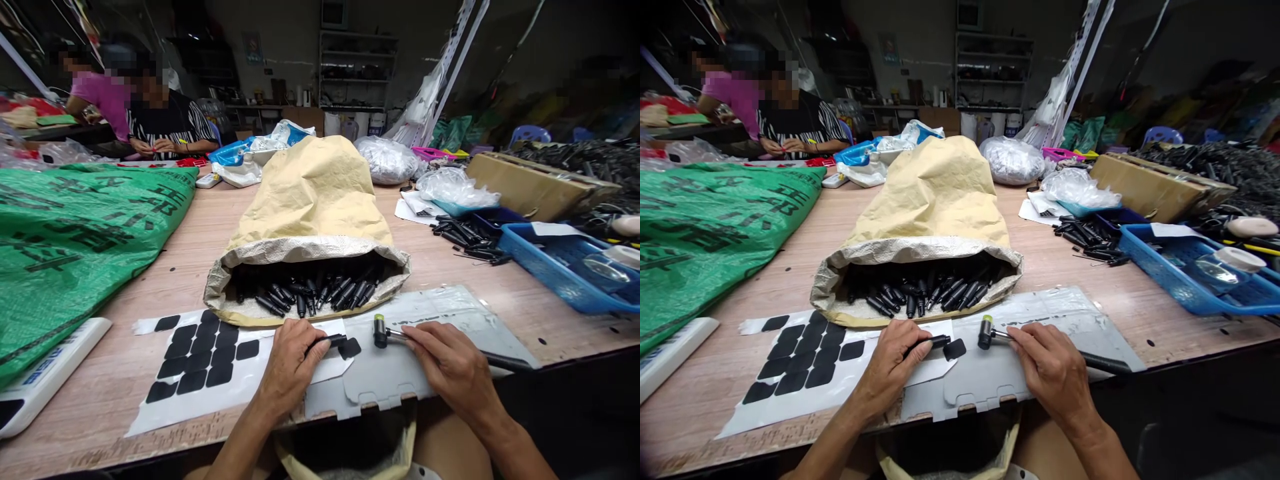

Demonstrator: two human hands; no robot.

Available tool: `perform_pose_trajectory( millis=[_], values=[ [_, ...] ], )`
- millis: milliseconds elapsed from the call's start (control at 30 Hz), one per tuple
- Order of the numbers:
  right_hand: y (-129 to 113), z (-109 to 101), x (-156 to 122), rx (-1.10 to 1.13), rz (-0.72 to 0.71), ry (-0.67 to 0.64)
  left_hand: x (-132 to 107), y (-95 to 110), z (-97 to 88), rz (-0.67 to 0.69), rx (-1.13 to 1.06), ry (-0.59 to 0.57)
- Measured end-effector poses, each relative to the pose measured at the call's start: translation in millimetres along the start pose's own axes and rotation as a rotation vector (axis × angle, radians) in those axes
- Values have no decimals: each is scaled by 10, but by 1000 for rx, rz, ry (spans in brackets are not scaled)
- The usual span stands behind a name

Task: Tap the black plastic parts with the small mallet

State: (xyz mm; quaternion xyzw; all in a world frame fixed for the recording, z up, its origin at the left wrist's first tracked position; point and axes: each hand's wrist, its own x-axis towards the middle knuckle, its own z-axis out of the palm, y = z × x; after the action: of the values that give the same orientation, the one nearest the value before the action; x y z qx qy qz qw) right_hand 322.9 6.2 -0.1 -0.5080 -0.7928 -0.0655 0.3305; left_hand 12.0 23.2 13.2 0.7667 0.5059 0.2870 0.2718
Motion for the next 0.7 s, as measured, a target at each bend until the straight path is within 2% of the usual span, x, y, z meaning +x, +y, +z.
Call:
perform_pose_trajectory(
  millis=[133, 700],
  values=[
    [182, 95, -57, 5, -4, -3, -6, -12, 12, -4, 13, 13],
    [182, 152, -96, 10, 21, 27, -14, 9, 23, 15, 63, 13]
  ],
)
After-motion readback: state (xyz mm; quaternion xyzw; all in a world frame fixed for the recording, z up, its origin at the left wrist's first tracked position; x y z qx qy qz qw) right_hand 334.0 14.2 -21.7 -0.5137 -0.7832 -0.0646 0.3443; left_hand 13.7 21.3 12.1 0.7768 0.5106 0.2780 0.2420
